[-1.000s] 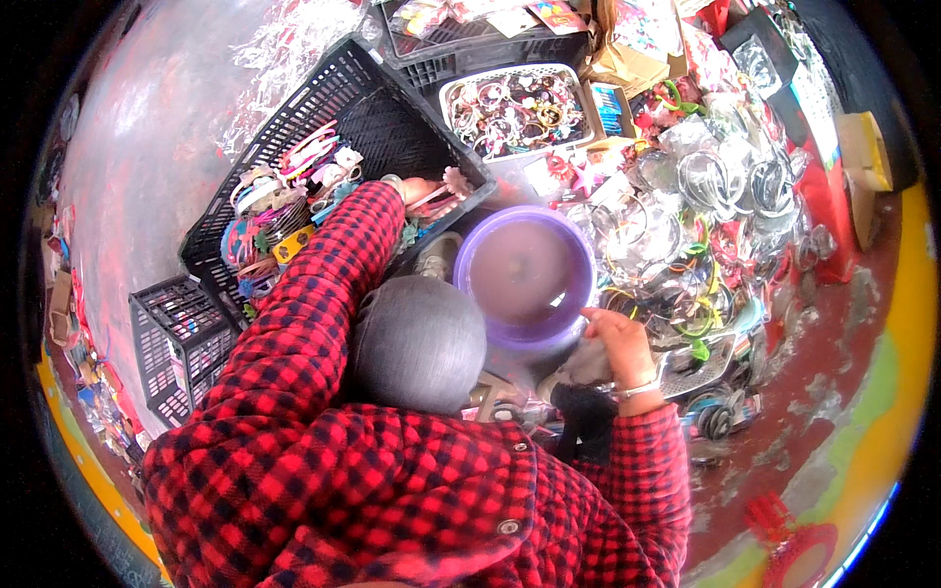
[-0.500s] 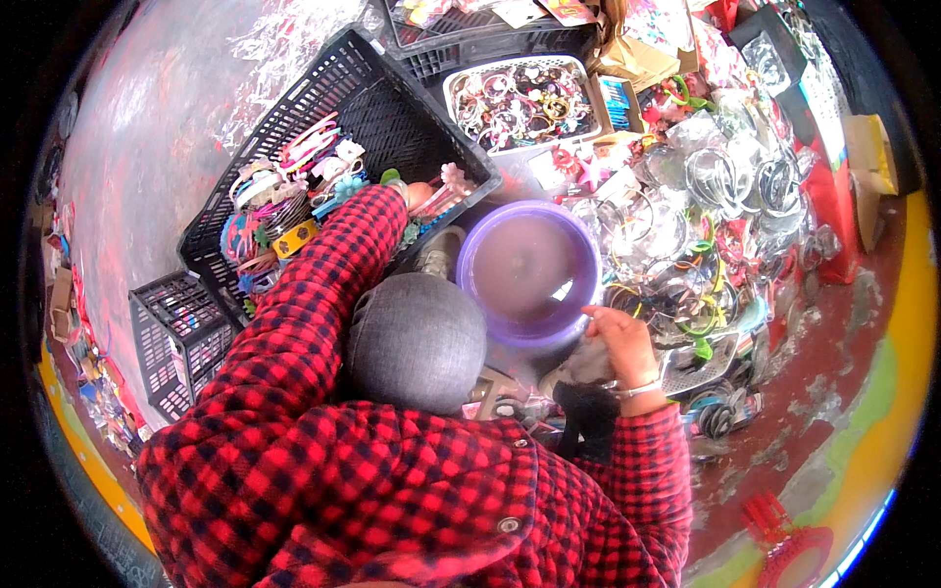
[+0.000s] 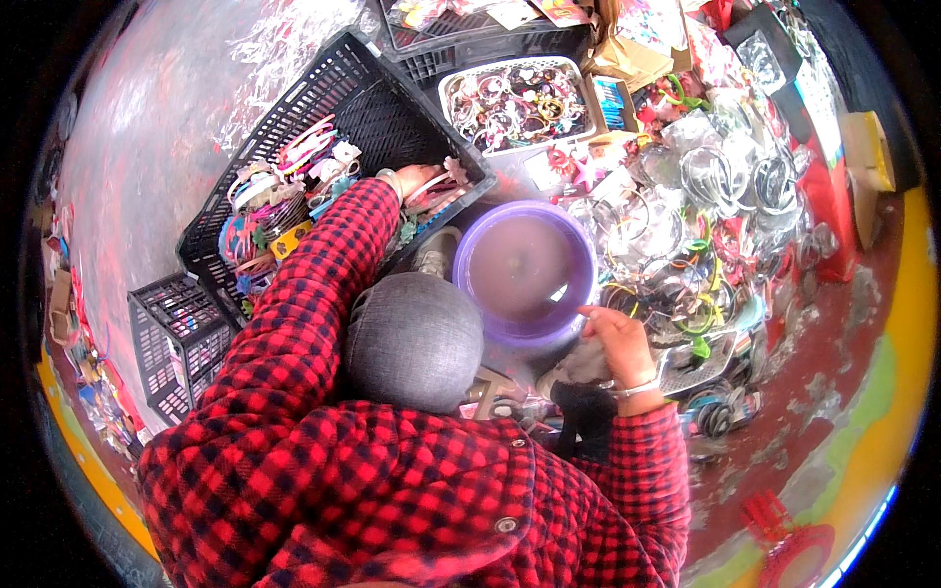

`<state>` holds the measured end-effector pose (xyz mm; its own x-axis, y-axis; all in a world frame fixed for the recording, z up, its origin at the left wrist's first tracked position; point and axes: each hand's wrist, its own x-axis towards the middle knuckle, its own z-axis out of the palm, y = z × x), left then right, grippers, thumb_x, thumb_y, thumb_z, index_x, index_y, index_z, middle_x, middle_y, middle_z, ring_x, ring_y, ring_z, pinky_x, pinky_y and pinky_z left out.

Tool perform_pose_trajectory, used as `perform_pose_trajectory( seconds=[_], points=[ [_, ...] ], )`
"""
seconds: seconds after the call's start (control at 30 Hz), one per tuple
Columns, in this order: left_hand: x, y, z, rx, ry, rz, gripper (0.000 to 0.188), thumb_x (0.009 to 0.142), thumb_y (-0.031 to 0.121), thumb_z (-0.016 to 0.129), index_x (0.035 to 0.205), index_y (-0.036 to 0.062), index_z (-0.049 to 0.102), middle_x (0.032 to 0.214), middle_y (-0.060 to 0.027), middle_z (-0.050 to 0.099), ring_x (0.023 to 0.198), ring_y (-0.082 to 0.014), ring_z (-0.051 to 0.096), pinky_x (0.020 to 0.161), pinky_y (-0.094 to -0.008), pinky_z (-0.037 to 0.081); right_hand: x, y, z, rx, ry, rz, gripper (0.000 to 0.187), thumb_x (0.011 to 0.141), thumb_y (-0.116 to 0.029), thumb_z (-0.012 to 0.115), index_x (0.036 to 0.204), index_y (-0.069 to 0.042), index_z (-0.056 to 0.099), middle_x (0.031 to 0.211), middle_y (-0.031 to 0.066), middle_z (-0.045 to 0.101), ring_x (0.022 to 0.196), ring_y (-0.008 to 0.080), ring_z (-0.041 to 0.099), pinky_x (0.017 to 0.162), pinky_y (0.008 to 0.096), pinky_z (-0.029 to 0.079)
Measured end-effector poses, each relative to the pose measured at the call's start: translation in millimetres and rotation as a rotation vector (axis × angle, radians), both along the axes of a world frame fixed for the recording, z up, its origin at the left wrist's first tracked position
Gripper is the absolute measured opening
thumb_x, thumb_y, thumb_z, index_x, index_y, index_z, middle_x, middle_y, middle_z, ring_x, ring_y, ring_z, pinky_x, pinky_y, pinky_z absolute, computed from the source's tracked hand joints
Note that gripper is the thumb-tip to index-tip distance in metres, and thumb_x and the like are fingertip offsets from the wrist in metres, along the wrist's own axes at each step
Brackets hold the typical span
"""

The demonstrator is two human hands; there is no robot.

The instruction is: The person sits on the floor and wipes various small plastic accessories, such as hair clips and combs, with a cloth. They pick up items from a black crate, clean them over a purple basin, and place them back into the crate.

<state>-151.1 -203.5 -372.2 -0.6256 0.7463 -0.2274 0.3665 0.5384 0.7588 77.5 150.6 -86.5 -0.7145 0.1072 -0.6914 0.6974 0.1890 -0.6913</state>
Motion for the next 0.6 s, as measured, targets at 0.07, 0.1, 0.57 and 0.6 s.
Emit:
perform_pose_trajectory(
  seconds=[0.07,0.1,0.57,0.6],
  points=[
    [-1,1,7,-0.081,-0.444,0.248,0.051,0.091,0.045,0.031,0.099,0.0049,0.062,0.093,-0.0113,0.064,0.083,-0.0221,0.061,0.078,-0.0337,0.046,-1,-1,2,0.002,0.0,0.009,0.024,0.087,-0.012,0.05,0.099,0.003,0.064,0.071,0.0013,0.06,0.067,0.0066,0.052,0.065,0.0199,0.041],
    [-1,0,1,-0.093,-0.612,0.356,0.053,0.091,0.047,0.03,0.099,0.0052,0.063,0.092,-0.0112,0.064,0.082,-0.022,0.061,0.078,-0.0336,0.046,-1,-1,2,0.004,-0.002,0.011,0.024,0.087,-0.013,0.05,0.099,0.003,0.064,0.071,0.0014,0.06,0.067,0.0067,0.052,0.065,0.02,0.041],
    [7,5,25,0.049,-0.011,-0.129,0.035,0.091,0.023,0.037,0.119,0.0045,0.05,0.115,-0.0087,0.053,0.104,-0.0185,0.052,0.091,-0.0273,0.041,-2,0,1,-0.012,-0.001,0.028,0.024,0.087,-0.013,0.05,0.098,0.004,0.063,0.071,0.0008,0.059,0.068,0.0063,0.051,0.066,0.0199,0.04],
    [8,5,18,0.067,0.132,-0.198,0.034,0.091,0.019,0.039,0.12,0.0045,0.048,0.118,-0.0081,0.051,0.107,-0.0184,0.051,0.093,-0.027,0.04,-2,-1,2,-0.008,-0.002,0.031,0.025,0.088,-0.014,0.05,0.099,0.005,0.063,0.071,0.0006,0.058,0.067,0.0065,0.05,0.065,0.0194,0.04]
  ],
)
